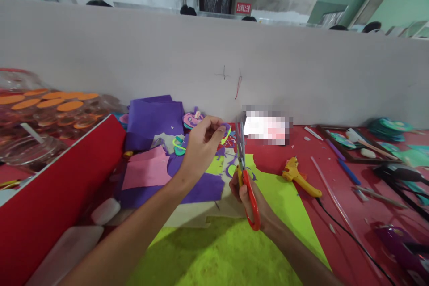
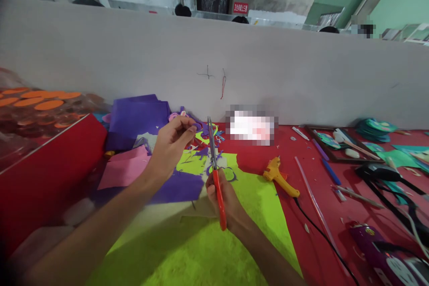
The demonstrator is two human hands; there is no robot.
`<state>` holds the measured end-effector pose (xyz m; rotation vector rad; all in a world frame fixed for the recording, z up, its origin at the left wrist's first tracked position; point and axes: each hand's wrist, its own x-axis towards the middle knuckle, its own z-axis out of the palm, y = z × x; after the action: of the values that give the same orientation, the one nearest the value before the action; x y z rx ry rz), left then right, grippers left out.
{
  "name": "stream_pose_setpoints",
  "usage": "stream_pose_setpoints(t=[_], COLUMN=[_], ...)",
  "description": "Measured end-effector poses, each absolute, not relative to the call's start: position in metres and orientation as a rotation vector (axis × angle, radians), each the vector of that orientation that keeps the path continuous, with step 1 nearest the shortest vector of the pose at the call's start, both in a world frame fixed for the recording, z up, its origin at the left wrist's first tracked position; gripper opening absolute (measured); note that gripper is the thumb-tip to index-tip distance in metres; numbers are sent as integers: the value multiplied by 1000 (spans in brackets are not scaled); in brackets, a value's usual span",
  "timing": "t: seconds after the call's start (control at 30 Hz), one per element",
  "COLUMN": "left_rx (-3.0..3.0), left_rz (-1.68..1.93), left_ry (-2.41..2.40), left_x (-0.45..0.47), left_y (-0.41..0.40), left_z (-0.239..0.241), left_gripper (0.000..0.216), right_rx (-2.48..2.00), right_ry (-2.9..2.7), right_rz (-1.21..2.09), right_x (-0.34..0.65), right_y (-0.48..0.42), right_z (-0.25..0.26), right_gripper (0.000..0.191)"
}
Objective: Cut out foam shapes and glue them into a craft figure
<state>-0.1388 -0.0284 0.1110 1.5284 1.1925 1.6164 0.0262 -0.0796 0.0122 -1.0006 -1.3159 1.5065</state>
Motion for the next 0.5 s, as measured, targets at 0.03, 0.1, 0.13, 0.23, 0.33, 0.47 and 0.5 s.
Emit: stream_pose_setpoints(t=[0.03,0.1,0.13,0.23,0.33,0.47,0.5], left_rx=[1527,1524,1523,1551,1580,1600,1613], left_rz=[1609,1596,1589,1559,1515,1488,1487], left_ry=[1189,1187,1187,1199,1209,1223,1232], left_x=[-139,-139,-140,-140,-139,-136,-135], left_y=[-28,-27,-26,-26,-28,-30,-30], left_z=[110,108,108,109,110,109,109], left_gripper=[8,12,14,20,23,20,20], right_rx=[-979,-946,-933,-927,-936,-938,-937], right_ry=[-1347,-1444,-1491,-1549,-1519,-1469,-1465], right_rz=[1484,1436,1412,1386,1410,1460,1462], right_x=[26,26,27,28,27,26,26], right_y=[-80,-79,-78,-77,-78,-79,-78], right_z=[13,14,14,14,17,20,20], right_gripper=[63,61,61,59,60,63,63])
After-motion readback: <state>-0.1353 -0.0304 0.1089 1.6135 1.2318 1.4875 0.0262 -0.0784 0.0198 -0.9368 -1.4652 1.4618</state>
